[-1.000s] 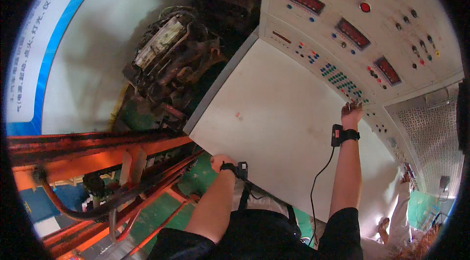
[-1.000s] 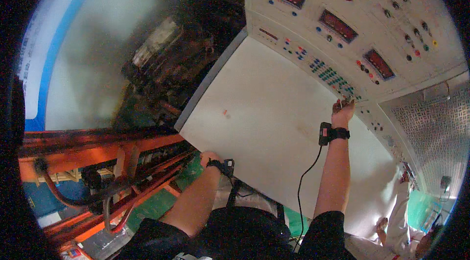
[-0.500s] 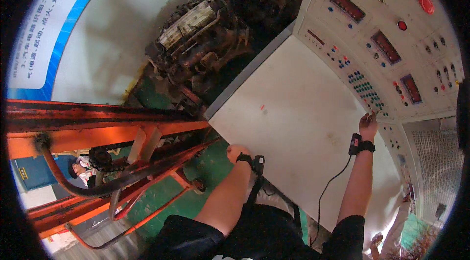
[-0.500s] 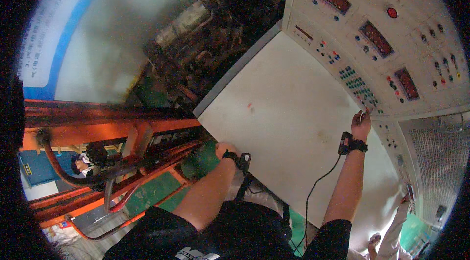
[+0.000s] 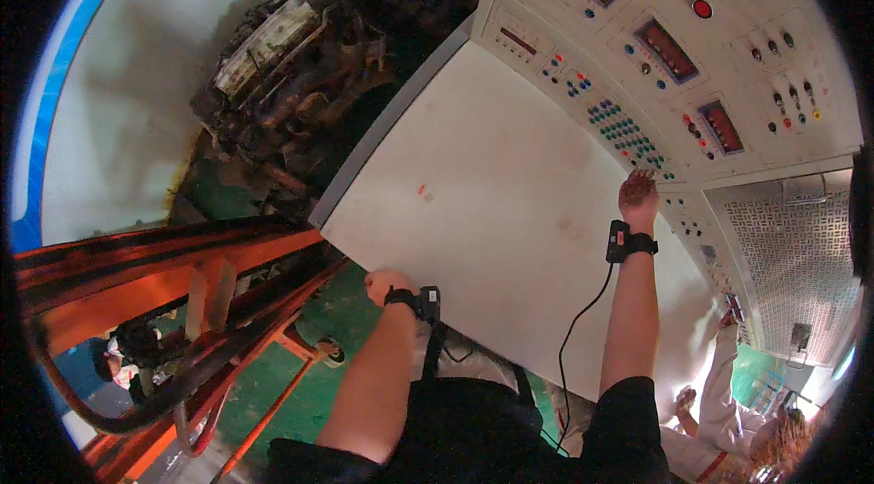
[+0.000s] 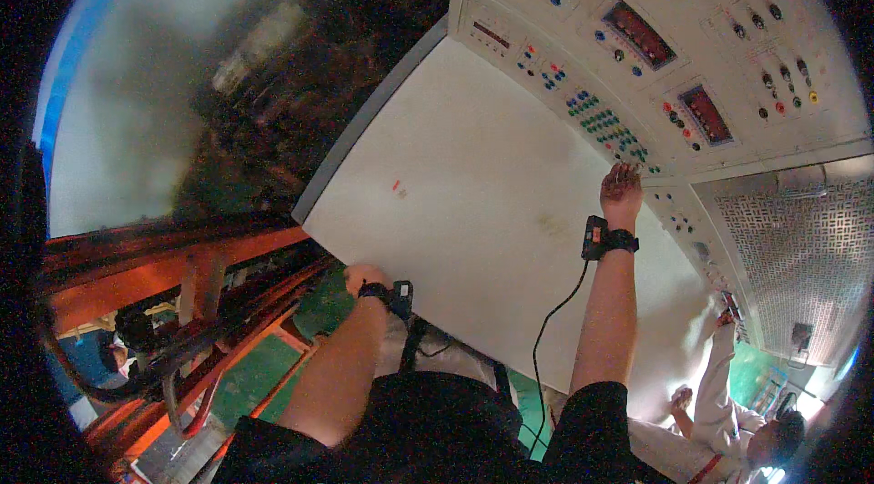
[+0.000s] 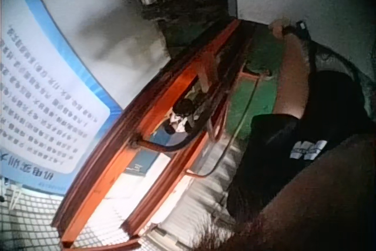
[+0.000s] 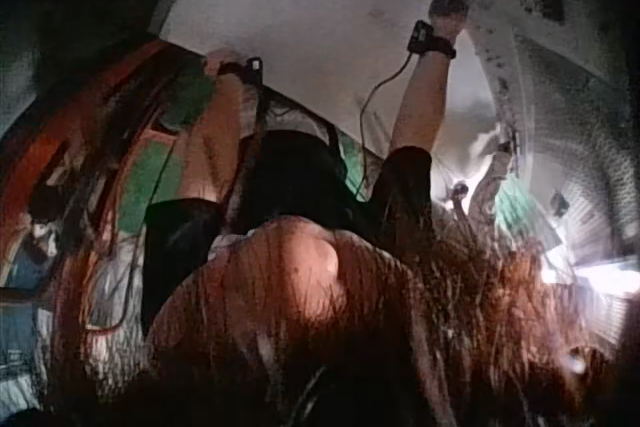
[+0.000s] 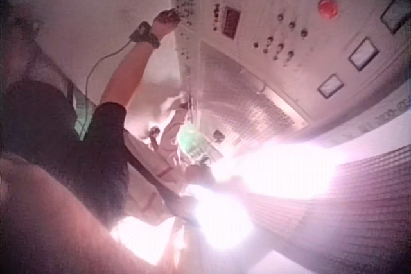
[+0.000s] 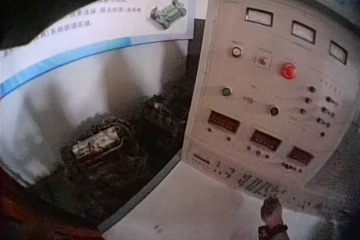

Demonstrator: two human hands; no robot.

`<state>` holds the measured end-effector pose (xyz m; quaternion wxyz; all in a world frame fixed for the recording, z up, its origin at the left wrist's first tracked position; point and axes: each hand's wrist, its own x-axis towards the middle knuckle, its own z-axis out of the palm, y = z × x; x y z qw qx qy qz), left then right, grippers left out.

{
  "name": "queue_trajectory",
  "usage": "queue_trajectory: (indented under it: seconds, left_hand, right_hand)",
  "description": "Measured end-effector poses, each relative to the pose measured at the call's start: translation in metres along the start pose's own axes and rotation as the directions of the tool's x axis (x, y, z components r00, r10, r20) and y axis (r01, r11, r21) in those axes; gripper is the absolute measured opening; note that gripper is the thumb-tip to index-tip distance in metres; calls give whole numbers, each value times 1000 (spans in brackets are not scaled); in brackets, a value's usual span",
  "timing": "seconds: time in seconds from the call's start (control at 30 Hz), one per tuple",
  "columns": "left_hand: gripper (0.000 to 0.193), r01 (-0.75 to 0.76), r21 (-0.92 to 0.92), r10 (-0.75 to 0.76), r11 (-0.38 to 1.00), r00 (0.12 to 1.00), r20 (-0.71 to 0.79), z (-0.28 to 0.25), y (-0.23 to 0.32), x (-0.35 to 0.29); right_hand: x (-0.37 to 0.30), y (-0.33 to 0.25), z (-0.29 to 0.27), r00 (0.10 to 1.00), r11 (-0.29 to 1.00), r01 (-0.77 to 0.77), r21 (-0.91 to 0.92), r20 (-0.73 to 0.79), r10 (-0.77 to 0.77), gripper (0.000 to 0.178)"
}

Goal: The person removes a circuit board from an electrical panel, turns it over with both hands to look at it, and presses it back into place. The person then rotates several knobs and operates switches on the control board while other people stand nearby.

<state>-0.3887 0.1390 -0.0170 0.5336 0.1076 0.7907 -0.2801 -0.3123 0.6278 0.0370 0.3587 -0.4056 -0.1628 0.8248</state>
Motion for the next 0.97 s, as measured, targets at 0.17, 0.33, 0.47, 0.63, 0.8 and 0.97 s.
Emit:
queue_trajectory:
  seconds: [0.17, 0.33, 0.47, 0.63, 0.8, 0.97]
  left_hand:
    - [40, -37, 12, 37, 999, 999, -5, -8, 7, -3]
    - [40, -47, 20, 46, 999, 998, 32, -6, 11, 3]
    - [40, -48, 16, 45, 999, 991, 126, -2, -3, 1]
    - [36, -18, -17, 19, 1000, 1000, 8, 0, -2, -1]
    - [32, -51, -48, 52, 998, 998, 33, -7, 3, 8]
    - [39, -294, 196, 332, 936, 921, -204, 10, -6, 9]
  right_hand:
    - [75, -52, -80, 992, 995, 63, -76, 111, -54, 19]
    - [90, -42, -93, 926, 713, 376, -592, 272, -263, 21]
    - [54, -11, -43, 976, 947, 219, -235, 41, -215, 20]
    - [27, -6, -31, 963, 932, 267, -246, 38, -266, 17]
    - [23, -21, -31, 969, 929, 249, -275, 59, -242, 21]
    - [4, -13, -2, 979, 988, 121, -94, 173, -104, 21]
